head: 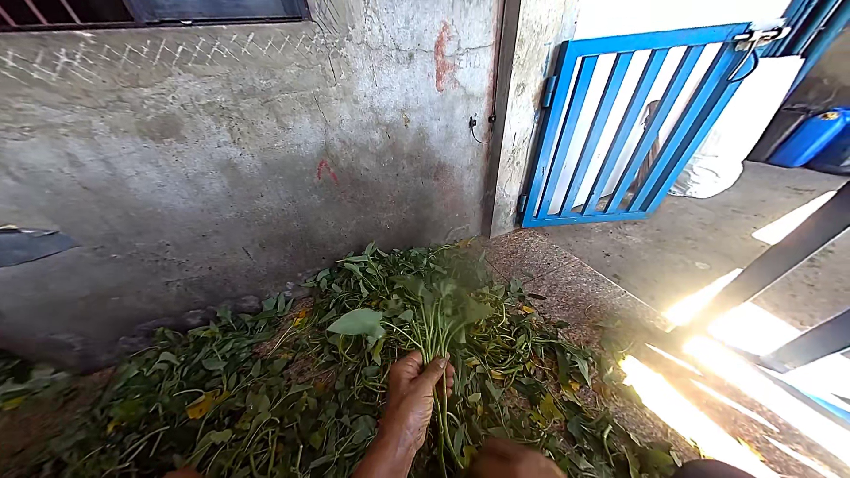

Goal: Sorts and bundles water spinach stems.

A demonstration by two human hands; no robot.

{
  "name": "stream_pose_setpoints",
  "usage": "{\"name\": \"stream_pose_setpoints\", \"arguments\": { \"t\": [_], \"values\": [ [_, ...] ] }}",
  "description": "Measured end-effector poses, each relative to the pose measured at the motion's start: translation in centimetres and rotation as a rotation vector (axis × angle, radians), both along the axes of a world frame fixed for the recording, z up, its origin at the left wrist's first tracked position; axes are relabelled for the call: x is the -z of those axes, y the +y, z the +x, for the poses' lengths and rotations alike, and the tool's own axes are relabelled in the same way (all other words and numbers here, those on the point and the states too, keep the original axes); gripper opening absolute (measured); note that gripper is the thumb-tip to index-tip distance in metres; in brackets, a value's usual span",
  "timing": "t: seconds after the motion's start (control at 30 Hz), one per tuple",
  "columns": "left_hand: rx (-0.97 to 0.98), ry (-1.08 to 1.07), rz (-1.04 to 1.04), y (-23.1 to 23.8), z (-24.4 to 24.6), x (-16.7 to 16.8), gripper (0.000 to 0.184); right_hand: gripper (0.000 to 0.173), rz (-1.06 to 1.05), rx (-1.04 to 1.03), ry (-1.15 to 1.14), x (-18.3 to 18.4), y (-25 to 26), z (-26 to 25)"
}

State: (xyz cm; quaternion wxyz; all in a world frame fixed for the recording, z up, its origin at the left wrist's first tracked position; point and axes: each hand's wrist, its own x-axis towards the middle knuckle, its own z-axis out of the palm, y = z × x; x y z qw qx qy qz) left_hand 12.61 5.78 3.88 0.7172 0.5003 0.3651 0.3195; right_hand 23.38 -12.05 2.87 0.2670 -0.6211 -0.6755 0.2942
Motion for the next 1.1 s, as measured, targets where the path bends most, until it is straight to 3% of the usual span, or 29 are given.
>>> {"name": "stream_pose_setpoints", "arguments": {
  "t": [0.07,0.17,0.3,0.53,0.63,0.73,0.8,0.87,0.97,1.03,1.1],
  "values": [
    [0.077,0.020,0.050,-0.2,0.1,0.4,0.008,0.023,0.287,0.234,-0.046,-1.4,1.8,0.8],
    [0.164,-0.009,0.116,-0.5,0.2,0.6,0.010,0.026,0.605,0.488,-0.304,-1.6,5.7,2.9],
    [0.257,0.023,0.100,-0.6,0.1,0.3,0.007,0.021,0.636,0.604,-0.580,-0.6,8.2,5.1],
    [0.285,0.055,0.124,-0.3,-0.1,0.1,0.009,0.018,0.653,0.603,-0.716,-0.1,8.0,5.6],
    [0.313,0.083,0.092,-0.4,-0.2,-0.4,0.009,0.022,0.621,0.649,-0.518,-0.1,8.1,5.4],
    [0.314,0.094,0.071,-0.4,-0.1,-0.7,0.008,0.023,0.629,0.806,0.136,-0.4,8.0,4.8],
    [0.258,0.082,0.059,-0.4,-0.1,-0.4,0.008,0.022,0.673,0.956,0.361,-0.7,7.8,4.4],
    [0.172,0.047,0.025,-0.3,0.1,-0.2,0.008,0.023,0.558,0.920,0.336,-0.2,6.9,3.6],
    [0.068,-0.005,-0.029,0.0,0.5,-0.3,0.009,0.034,0.255,0.612,0.302,2.6,6.0,1.4],
    [-0.012,-0.032,-0.078,0.0,0.6,-0.5,0.009,0.039,0.239,0.504,0.248,4.8,5.7,-0.6],
    [-0.119,-0.053,-0.120,0.2,0.4,-0.9,0.008,0.034,0.364,0.500,0.048,6.5,4.7,-2.7]
  ]
}}
